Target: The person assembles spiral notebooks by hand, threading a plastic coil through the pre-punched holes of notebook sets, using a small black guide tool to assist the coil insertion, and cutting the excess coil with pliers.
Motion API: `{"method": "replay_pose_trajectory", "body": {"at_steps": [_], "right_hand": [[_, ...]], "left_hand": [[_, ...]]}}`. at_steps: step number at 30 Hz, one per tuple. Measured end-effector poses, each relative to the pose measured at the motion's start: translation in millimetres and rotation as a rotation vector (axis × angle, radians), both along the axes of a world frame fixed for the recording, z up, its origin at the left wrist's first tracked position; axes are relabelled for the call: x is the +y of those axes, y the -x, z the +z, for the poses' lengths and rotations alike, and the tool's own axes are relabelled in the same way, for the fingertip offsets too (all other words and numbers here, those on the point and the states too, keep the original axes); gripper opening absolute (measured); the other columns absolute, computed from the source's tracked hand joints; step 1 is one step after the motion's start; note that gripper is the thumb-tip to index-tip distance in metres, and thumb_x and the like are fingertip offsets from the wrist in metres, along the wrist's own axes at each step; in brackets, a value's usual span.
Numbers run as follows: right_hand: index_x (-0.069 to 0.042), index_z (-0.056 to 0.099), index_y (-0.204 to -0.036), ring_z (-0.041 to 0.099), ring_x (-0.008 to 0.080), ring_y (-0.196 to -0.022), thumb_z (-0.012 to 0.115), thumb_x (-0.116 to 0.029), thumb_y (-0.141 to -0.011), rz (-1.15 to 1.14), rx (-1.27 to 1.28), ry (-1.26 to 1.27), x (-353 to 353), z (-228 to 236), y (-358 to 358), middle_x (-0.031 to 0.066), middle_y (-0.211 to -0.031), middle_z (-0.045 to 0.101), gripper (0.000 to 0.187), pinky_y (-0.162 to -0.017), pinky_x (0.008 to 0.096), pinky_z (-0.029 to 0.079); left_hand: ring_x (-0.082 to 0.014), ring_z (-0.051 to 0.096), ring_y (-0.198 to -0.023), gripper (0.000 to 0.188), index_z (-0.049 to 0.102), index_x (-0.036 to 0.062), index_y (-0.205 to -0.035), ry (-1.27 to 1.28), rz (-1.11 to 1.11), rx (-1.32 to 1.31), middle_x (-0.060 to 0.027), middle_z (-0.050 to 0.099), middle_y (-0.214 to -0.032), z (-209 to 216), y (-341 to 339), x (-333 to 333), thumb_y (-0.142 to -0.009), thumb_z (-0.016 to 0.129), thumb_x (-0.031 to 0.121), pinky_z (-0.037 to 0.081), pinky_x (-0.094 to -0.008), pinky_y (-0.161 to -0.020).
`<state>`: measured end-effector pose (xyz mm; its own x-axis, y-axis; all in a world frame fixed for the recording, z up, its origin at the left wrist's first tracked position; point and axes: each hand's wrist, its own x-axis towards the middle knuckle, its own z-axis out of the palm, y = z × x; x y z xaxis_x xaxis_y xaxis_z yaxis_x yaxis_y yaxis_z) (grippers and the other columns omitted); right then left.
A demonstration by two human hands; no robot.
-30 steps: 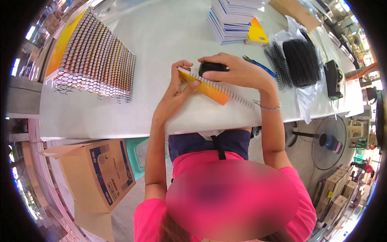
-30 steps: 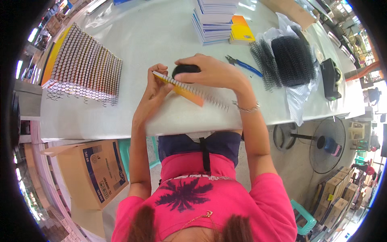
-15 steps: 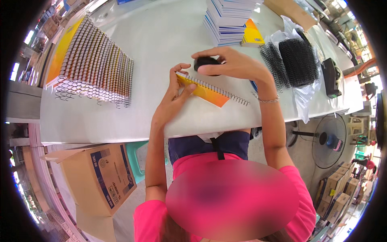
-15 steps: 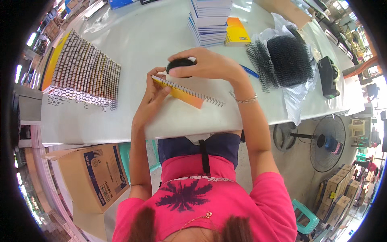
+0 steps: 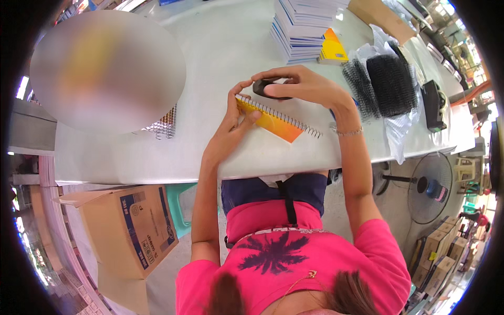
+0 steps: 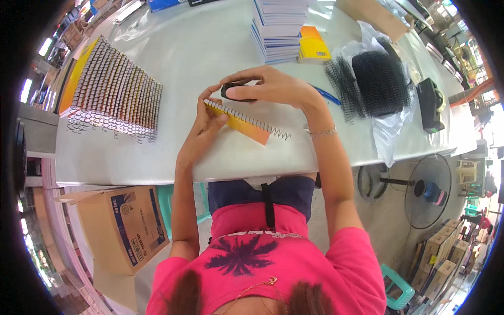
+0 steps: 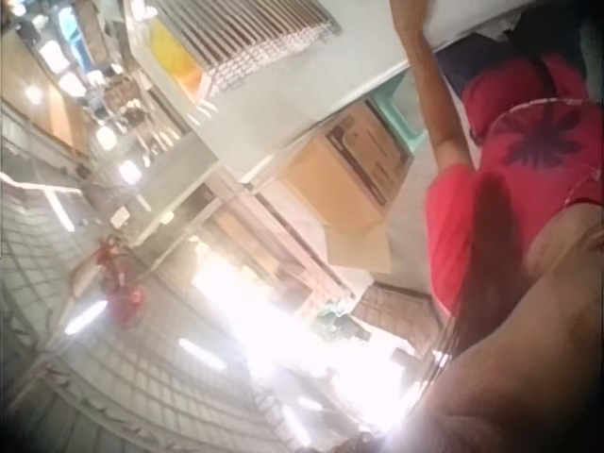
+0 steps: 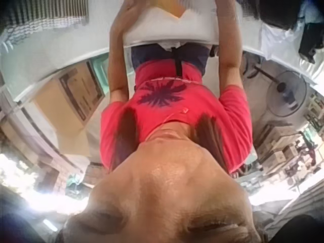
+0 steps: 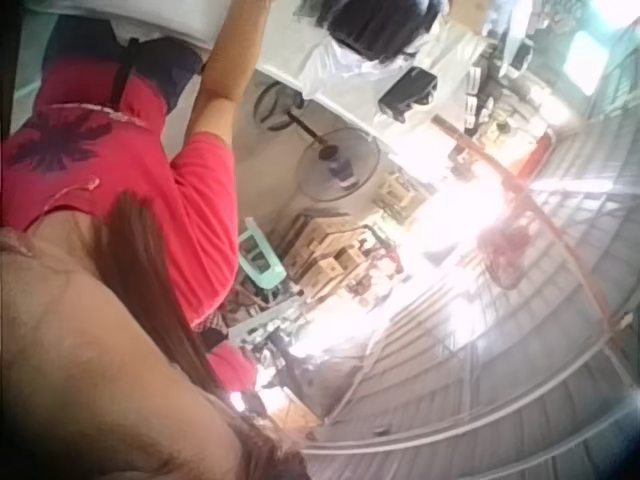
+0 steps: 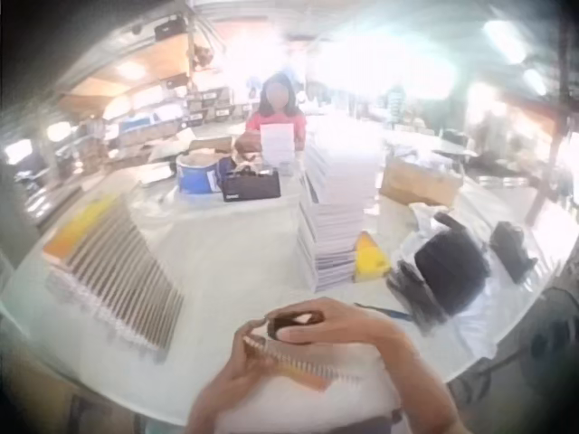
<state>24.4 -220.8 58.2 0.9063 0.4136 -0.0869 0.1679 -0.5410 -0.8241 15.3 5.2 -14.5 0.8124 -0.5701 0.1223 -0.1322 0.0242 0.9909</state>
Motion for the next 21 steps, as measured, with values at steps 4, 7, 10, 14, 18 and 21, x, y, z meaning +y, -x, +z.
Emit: {"method": "replay_pose_trajectory", "body": {"at_steps": [4,7,10,14,18,21], "right_hand": [[-0.007,0.067,-0.124,0.061,0.019,-0.102,0.074,-0.037,-0.085,-0.062,-0.037,0.009,3,-13,6,0.01,-0.113,0.069,0.049,-0.092,0.0322,0.046],[-0.006,0.062,-0.128,0.058,0.0243,-0.113,0.074,-0.036,-0.085,-0.237,-0.232,0.083,-3,-23,1,0.0135,-0.129,0.062,0.054,-0.099,0.0337,0.044],[-0.004,0.059,-0.131,0.049,0.04,-0.127,0.075,-0.044,-0.081,-0.421,-0.498,0.177,-27,-40,7,0.0229,-0.133,0.057,0.067,-0.105,0.0419,0.041],[-0.006,0.057,-0.134,0.045,0.038,-0.129,0.074,-0.038,-0.083,-0.765,-0.226,0.713,-38,-40,61,0.0233,-0.136,0.051,0.063,-0.107,0.0444,0.035],[-0.01,0.059,-0.134,0.05,0.0349,-0.121,0.074,-0.031,-0.085,-0.778,-0.324,0.643,-63,-58,81,0.0176,-0.124,0.056,0.056,-0.102,0.0406,0.04],[-0.009,0.059,-0.131,0.053,0.0321,-0.114,0.074,-0.026,-0.083,-0.828,-0.459,0.482,-62,-59,83,0.0159,-0.118,0.057,0.053,-0.099,0.0404,0.042]], "left_hand": [[-0.0198,0.046,-0.112,0.055,0.028,0.0097,-0.144,0.021,-0.006,0.029,-0.0105,0.039,-0.119,-4,7,-1,-0.099,0.058,0.02,0.037,-0.0321,-0.103],[-0.0169,0.046,-0.106,0.049,0.031,0.0083,-0.139,-0.02,0.048,-0.022,-0.009,0.042,-0.116,3,4,-4,-0.1,0.059,0.02,0.039,-0.0299,-0.097],[-0.0139,0.046,-0.1,0.042,0.034,0.0074,-0.133,0.0,0.181,0.018,-0.0069,0.044,-0.114,-2,17,-14,-0.101,0.057,0.021,0.04,-0.0277,-0.092],[-0.0116,0.046,-0.094,0.034,0.038,0.0072,-0.128,0.16,0.348,0.068,-0.0044,0.047,-0.111,0,35,-25,-0.103,0.054,0.023,0.039,-0.0254,-0.088],[-0.0112,0.045,-0.093,0.027,0.045,0.0057,-0.119,0.136,0.403,0.009,-0.0033,0.05,-0.104,12,39,-28,-0.103,0.053,0.026,0.039,-0.0245,-0.085],[-0.0111,0.046,-0.089,0.024,0.051,0.0045,-0.113,0.055,0.441,0.026,-0.0028,0.052,-0.098,12,35,-22,-0.103,0.054,0.026,0.04,-0.0249,-0.083]]}}
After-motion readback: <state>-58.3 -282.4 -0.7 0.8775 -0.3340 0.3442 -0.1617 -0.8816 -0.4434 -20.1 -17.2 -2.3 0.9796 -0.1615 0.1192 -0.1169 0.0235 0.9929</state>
